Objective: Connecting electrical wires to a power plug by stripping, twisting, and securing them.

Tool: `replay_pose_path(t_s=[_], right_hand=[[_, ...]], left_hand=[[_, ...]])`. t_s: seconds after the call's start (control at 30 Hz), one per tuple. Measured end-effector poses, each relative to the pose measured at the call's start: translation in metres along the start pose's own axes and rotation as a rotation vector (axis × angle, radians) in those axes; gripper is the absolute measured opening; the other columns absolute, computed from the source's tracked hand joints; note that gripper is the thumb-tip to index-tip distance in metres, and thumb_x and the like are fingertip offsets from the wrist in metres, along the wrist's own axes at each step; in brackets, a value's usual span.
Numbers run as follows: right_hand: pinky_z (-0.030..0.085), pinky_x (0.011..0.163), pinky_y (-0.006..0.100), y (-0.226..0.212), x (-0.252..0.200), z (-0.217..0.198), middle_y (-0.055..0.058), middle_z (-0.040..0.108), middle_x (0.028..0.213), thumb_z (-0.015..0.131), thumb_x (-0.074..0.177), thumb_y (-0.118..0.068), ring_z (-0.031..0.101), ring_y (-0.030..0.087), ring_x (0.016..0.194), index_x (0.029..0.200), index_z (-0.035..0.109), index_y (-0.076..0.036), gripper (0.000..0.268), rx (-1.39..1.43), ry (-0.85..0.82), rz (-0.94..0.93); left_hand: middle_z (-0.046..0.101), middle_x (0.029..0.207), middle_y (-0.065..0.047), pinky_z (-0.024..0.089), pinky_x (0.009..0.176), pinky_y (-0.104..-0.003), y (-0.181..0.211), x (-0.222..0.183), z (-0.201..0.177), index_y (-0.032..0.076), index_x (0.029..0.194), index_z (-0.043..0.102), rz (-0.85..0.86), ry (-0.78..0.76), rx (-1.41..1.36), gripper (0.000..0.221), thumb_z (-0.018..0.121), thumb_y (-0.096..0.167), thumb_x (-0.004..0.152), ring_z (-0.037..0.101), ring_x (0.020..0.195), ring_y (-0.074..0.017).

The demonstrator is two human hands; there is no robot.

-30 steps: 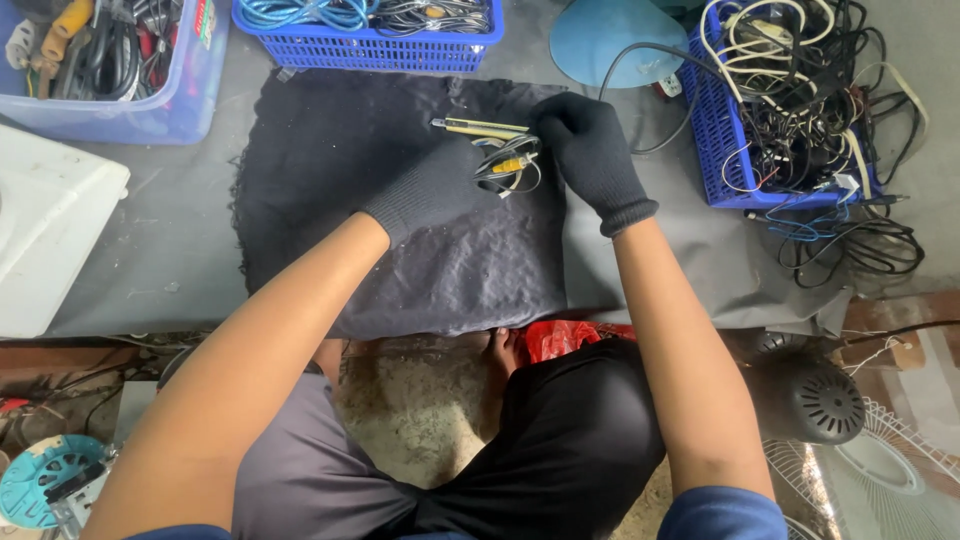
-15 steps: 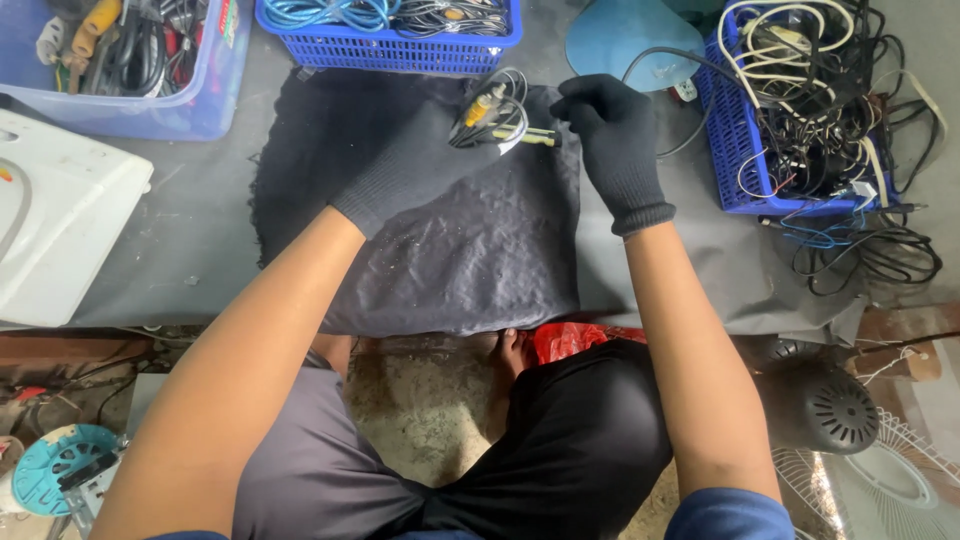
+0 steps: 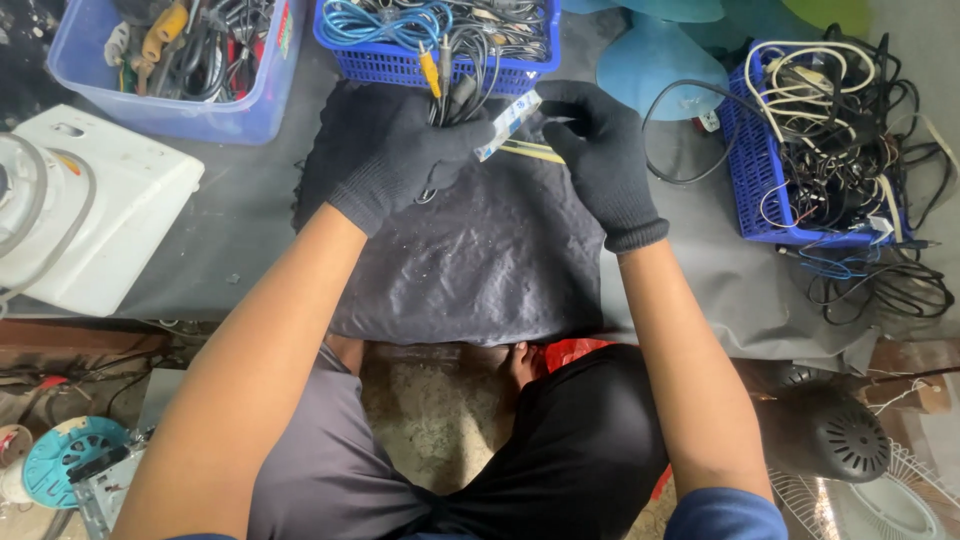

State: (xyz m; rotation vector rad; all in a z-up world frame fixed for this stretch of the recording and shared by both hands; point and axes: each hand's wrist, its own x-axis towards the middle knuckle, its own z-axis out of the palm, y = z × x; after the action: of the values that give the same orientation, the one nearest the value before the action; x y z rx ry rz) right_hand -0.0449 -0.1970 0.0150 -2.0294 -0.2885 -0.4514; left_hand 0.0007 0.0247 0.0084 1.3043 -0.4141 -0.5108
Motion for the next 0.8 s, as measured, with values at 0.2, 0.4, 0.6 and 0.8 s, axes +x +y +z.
replay_pose_path(t_s=[0.2,0.4,0.6,0.8], right_hand=[[0.061,0.095,0.030,-0.023,0.001,0.008,0.009,0.073,0.107,0.055,0.089,0.002,0.071,0.018,0.101,0.114,0.072,-0.003,0.030,0.121,0.003,0.067],[0.057,0.086,0.025,-0.033,0.002,0.016,0.001,0.070,0.096,0.064,0.102,-0.022,0.064,0.010,0.091,0.112,0.074,-0.005,0.022,0.089,0.016,0.137],[0.054,0.081,0.027,-0.025,0.004,0.022,-0.002,0.072,0.092,0.067,0.099,-0.019,0.064,0.008,0.087,0.094,0.074,-0.009,0.013,-0.029,0.065,0.112],[0.053,0.081,0.035,0.001,0.007,0.023,0.006,0.071,0.100,0.056,0.104,-0.019,0.065,0.019,0.092,0.100,0.067,-0.006,0.018,-0.166,0.032,-0.012]], left_hand=[[0.040,0.057,0.005,0.024,0.033,-0.021,-0.019,0.007,-0.008,0.013,0.103,0.058,0.040,-0.013,-0.077,0.016,0.071,0.012,0.094,0.031,0.038,-0.0044],[0.067,0.100,0.003,0.059,0.082,-0.024,-0.032,0.017,-0.013,0.010,0.108,0.064,0.213,0.097,0.163,0.024,0.078,0.014,0.088,0.067,0.097,-0.0116],[0.063,0.099,0.003,0.059,0.083,-0.027,-0.034,0.016,-0.010,0.012,0.111,0.061,0.290,0.021,0.151,0.023,0.073,0.011,0.091,0.064,0.098,-0.0115],[0.074,0.103,0.000,0.057,0.091,-0.028,-0.021,0.007,0.003,0.008,0.111,0.071,0.320,0.059,0.308,0.021,0.067,0.014,0.091,0.069,0.100,-0.0131]])
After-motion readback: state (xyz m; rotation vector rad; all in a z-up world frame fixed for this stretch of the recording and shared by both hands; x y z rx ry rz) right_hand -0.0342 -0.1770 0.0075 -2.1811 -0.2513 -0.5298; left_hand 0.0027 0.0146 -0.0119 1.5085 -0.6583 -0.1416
